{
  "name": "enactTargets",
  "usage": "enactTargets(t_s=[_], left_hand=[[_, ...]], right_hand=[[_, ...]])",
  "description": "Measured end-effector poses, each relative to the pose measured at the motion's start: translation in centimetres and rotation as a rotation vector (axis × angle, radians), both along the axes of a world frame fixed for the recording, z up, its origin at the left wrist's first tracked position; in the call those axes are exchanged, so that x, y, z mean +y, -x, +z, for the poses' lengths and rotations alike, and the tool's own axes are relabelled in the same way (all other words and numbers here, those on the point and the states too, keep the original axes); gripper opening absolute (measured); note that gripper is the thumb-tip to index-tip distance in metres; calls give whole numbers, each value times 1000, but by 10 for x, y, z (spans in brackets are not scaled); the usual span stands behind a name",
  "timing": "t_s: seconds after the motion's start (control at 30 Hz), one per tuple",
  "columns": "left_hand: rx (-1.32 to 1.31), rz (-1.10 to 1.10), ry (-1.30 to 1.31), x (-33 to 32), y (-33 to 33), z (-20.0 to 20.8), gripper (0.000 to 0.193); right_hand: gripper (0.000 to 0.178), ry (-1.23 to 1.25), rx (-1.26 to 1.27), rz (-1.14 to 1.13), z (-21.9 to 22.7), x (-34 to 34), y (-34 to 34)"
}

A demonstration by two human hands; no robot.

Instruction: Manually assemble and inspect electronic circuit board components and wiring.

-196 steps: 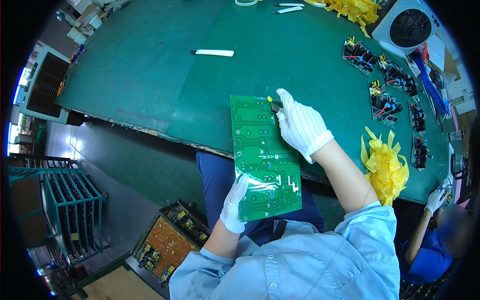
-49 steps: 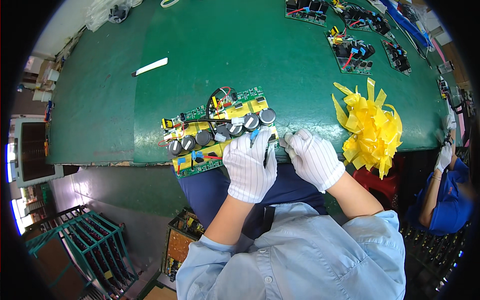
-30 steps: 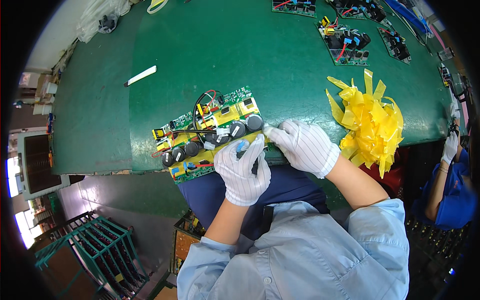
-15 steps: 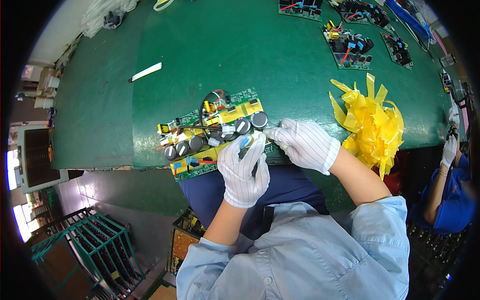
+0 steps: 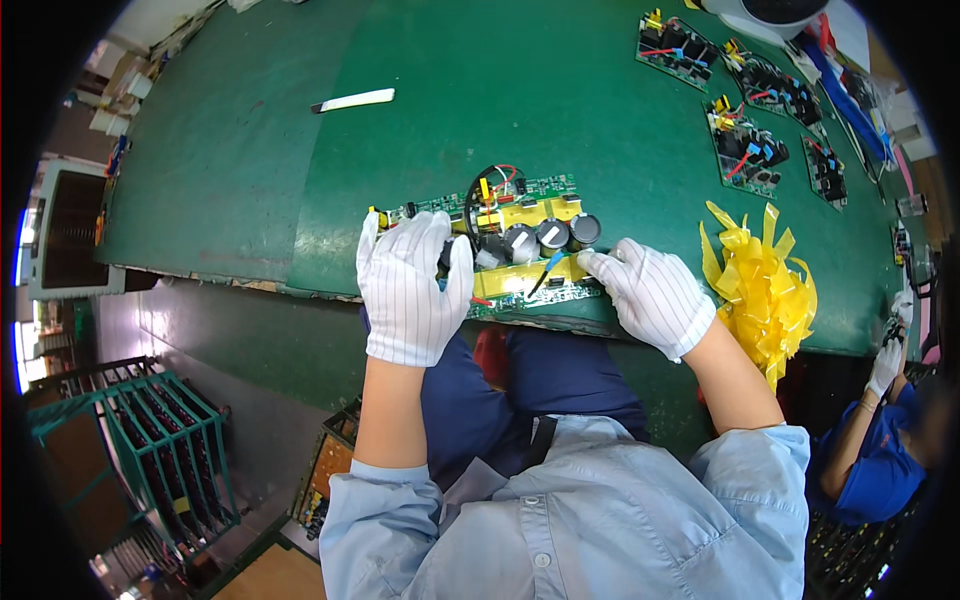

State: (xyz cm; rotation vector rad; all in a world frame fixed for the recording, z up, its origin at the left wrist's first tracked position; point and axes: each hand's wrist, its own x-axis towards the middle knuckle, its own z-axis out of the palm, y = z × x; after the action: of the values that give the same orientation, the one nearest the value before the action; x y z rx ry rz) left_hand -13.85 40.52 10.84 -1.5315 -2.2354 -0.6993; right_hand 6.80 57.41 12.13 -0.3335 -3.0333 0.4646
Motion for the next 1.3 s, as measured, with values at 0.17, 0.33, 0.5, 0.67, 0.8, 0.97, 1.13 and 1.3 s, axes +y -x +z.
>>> enactTargets(t_s=[0.17, 0.33, 0.5, 0.67, 0.8, 0.97, 1.13, 1.3], left_hand=[[42, -40, -165, 1, 5, -10, 21], [15, -37, -175, 4, 4, -12, 21], [-4, -46, -153, -1, 2, -11, 18], [-48, -182, -163, -7, 11, -13, 33], [-217, -247, -218, -11, 15, -15, 39], [-35, -118, -387, -26, 4, -2, 21], [-90, 91, -189, -36, -39, -13, 45], [-85, 152, -80, -26, -42, -7, 54]], right_hand=[[40, -65, 55, 49, 14, -2, 14], [44, -114, 64, 66, 33, -7, 20], [45, -166, 116, 64, 48, -14, 32], [48, -195, 183, 142, 69, -23, 45], [50, -205, 247, 220, 76, -30, 49], [46, -176, 147, 71, 69, -15, 48], [46, -117, 256, 56, 48, -6, 52], [49, -143, 321, 105, 51, -17, 67]])
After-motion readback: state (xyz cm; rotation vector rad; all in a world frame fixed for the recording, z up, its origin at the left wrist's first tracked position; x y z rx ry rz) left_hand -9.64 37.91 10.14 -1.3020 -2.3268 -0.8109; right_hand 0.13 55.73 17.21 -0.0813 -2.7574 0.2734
